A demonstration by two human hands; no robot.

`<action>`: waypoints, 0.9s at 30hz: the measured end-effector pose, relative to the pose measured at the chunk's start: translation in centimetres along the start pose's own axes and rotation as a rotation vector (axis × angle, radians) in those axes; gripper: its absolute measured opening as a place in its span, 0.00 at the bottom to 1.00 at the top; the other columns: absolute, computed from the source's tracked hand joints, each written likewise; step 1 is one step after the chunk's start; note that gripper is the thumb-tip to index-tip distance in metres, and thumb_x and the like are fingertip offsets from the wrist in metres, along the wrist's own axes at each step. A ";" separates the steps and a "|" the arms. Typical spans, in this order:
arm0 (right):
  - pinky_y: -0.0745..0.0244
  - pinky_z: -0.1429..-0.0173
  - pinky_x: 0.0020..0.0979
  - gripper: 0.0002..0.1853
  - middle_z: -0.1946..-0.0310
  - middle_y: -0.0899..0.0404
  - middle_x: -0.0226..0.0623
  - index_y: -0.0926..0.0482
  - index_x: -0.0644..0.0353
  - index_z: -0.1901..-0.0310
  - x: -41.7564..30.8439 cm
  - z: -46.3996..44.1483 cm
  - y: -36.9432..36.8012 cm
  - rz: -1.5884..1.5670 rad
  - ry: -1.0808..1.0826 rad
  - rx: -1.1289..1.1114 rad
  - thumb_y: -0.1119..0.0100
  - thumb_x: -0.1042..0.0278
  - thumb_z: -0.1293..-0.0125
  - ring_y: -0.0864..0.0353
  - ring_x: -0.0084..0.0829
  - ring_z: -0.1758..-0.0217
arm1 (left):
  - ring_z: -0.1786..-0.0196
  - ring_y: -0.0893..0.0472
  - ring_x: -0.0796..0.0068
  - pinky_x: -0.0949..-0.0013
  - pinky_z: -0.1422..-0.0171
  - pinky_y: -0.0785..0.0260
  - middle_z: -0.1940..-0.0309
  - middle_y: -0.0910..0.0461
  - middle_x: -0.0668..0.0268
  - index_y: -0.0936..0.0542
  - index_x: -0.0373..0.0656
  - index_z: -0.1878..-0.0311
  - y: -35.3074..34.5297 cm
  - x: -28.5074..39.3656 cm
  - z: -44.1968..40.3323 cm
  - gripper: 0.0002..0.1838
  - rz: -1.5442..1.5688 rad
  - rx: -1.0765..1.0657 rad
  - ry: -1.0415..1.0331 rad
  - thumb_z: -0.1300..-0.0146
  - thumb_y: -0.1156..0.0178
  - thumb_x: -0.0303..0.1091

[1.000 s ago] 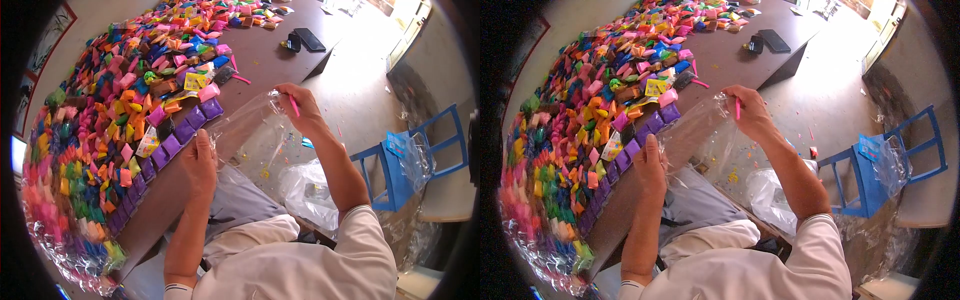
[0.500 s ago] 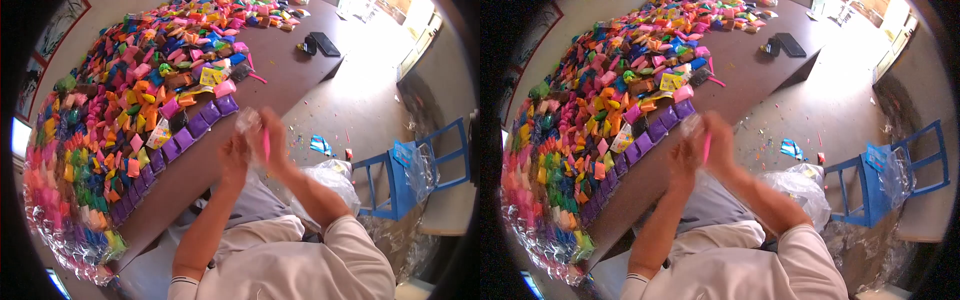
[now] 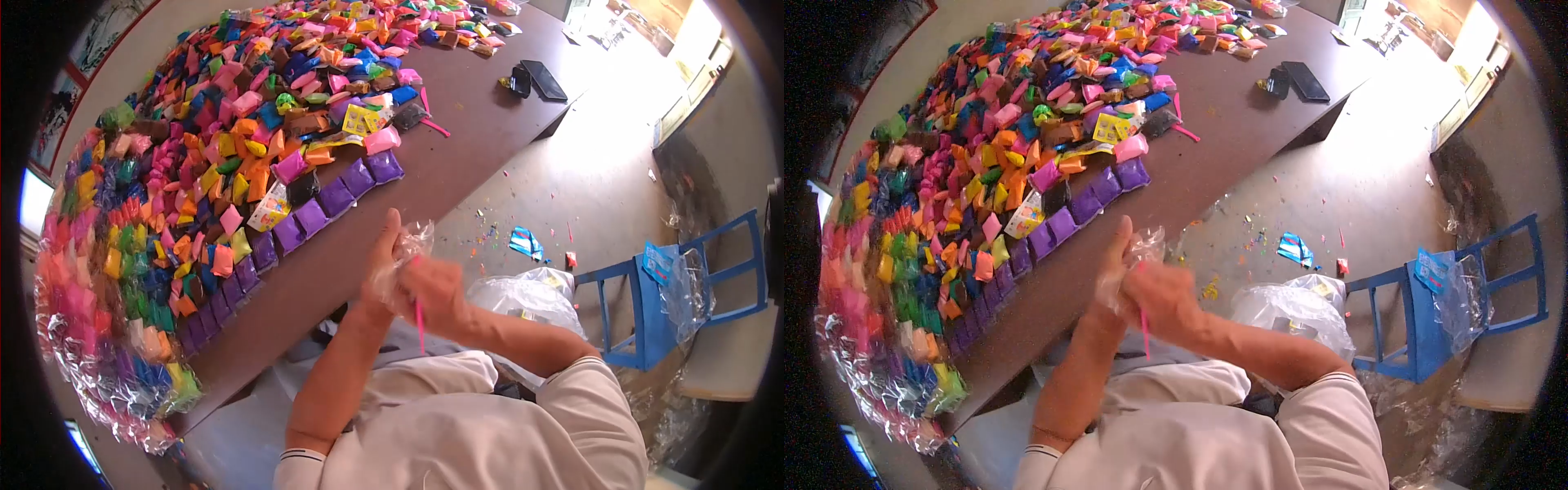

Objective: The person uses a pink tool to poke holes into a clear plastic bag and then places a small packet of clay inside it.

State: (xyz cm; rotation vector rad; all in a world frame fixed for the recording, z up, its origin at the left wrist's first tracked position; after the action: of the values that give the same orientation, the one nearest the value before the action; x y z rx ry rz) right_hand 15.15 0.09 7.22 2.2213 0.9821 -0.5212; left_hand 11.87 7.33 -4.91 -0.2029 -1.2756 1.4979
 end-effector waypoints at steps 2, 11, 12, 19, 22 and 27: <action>0.35 0.75 0.38 0.11 0.81 0.32 0.39 0.32 0.55 0.80 2.4 0.5 -1.0 0.165 0.023 -0.052 0.36 0.70 0.53 0.27 0.40 0.78 | 0.74 0.22 0.75 0.70 0.68 0.29 0.76 0.22 0.68 0.23 0.46 0.67 1.5 0.8 -0.4 0.28 -0.082 0.032 -0.014 0.32 0.56 0.63; 0.37 0.74 0.21 0.13 0.73 0.21 0.34 0.20 0.62 0.63 14.0 1.6 1.2 -0.975 -1.074 0.145 0.46 0.61 0.31 0.27 0.20 0.71 | 0.89 0.42 0.80 0.75 0.85 0.52 0.88 0.38 0.75 0.30 0.51 0.77 -2.3 2.4 3.7 0.26 -0.081 -0.023 -0.013 0.31 0.53 0.60; 0.36 0.74 0.21 0.13 0.71 0.20 0.36 0.20 0.63 0.62 14.3 1.3 2.3 -1.134 -1.130 0.207 0.46 0.60 0.31 0.24 0.22 0.71 | 0.89 0.43 0.80 0.74 0.85 0.53 0.88 0.40 0.75 0.33 0.51 0.80 -2.5 3.3 3.9 0.27 -0.051 -0.053 -0.053 0.31 0.54 0.60; 0.27 0.68 0.26 0.14 0.59 0.17 0.40 0.25 0.60 0.55 13.8 1.3 5.8 -1.200 -0.903 -0.029 0.44 0.59 0.34 0.19 0.25 0.62 | 0.89 0.48 0.80 0.73 0.84 0.57 0.89 0.45 0.73 0.41 0.50 0.85 -0.8 4.0 4.8 0.30 -0.142 -0.036 -0.122 0.31 0.54 0.59; 0.26 0.66 0.25 0.14 0.59 0.18 0.40 0.25 0.63 0.53 13.0 0.5 6.0 -1.128 -0.877 -0.028 0.45 0.61 0.34 0.19 0.25 0.62 | 0.88 0.47 0.80 0.73 0.83 0.57 0.88 0.44 0.73 0.40 0.50 0.85 -0.3 4.0 4.9 0.30 -0.181 -0.023 -0.129 0.31 0.52 0.59; 0.28 0.62 0.28 0.12 0.62 0.19 0.34 0.25 0.60 0.56 10.0 -0.1 6.0 -0.790 -0.698 0.173 0.40 0.70 0.42 0.20 0.30 0.64 | 0.86 0.38 0.80 0.74 0.81 0.47 0.87 0.39 0.75 0.37 0.51 0.84 1.2 4.1 4.1 0.28 -0.323 0.158 -0.078 0.34 0.46 0.57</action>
State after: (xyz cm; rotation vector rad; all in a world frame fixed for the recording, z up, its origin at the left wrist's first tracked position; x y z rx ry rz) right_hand 26.16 2.12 3.86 1.4861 1.4015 -1.6401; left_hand 6.76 8.36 -2.19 0.1600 -1.1804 1.3286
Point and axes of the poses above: each hand's wrist, its own z-axis away from the middle knuckle, its own y-axis out of the back of the hand, x = y × z, the point moved 8 cm from there along -z, towards the middle knuckle
